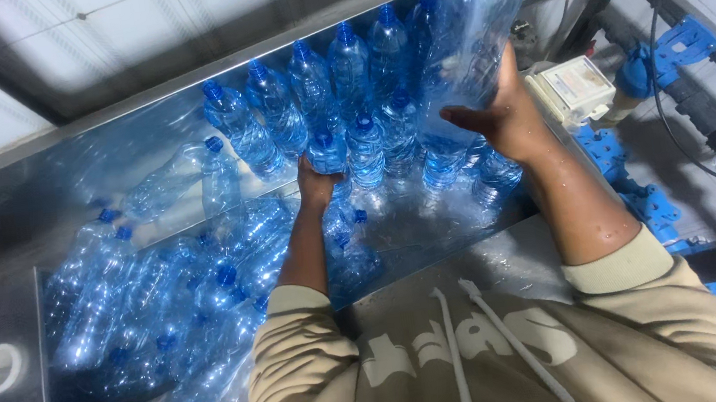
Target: The person fills blue plastic bottles with water from a red-handled tap. They hold two bottles at a time under the tap, then place the filled bottles into a metal sink filled with water.
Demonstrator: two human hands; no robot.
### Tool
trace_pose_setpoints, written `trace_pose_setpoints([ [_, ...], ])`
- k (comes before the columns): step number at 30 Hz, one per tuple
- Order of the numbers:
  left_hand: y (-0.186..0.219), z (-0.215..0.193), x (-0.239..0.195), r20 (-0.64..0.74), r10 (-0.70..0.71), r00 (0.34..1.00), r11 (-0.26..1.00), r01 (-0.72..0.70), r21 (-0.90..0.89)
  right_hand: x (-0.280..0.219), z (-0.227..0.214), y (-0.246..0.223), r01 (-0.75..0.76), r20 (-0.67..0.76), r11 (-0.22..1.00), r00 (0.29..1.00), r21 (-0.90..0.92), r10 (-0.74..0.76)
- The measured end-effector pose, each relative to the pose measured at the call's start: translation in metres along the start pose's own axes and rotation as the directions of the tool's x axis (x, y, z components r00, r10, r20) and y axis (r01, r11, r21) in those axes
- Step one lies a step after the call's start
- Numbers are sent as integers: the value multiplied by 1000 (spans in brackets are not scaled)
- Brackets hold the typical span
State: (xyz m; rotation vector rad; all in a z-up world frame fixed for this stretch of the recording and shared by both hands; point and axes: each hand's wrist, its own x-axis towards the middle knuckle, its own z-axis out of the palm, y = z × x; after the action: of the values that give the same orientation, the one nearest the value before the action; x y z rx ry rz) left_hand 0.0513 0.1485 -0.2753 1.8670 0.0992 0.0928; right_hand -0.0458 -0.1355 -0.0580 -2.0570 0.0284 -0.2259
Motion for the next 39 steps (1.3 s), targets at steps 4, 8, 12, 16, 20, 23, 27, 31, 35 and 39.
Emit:
trace_pose_setpoints([
  [4,-6,13,-2,87,-87,992,908,115,-402,1,-6,23,-23,-4,999,1000,-30,23],
  [8,-15,5,4,135,-162,978,799,210,-563,3,-3,26,-1,-4,1000,1000,28,2],
  [12,-20,-19,17,195,-238,951,607,303,-735,-2,0,5,-138,-28,986,990,-89,136],
  [16,-14,-122,41,-125,-18,992,922,-32,-387,5,-9,49,14,-61,999,998,-29,-16],
  [20,-8,-173,53,-339,341,877,627,57,777,9,-7,63,221,-75,955,975,197,-210],
  [23,4,-188,48,-245,297,923,485,75,872,10,-7,64,287,-61,940,958,186,-281],
  [27,8,-197,47,-177,417,891,362,16,932,7,-5,60,296,-67,937,955,183,-288],
  [31,31,-202,24,-205,601,773,414,-82,907,4,-7,54,189,-71,978,981,84,-183],
  [35,76,-192,0,-85,758,647,484,-469,739,1,4,36,38,-53,998,998,-45,-40],
  [39,127,-133,-25,57,841,538,500,-813,300,-2,6,44,172,1,964,984,203,-176],
])
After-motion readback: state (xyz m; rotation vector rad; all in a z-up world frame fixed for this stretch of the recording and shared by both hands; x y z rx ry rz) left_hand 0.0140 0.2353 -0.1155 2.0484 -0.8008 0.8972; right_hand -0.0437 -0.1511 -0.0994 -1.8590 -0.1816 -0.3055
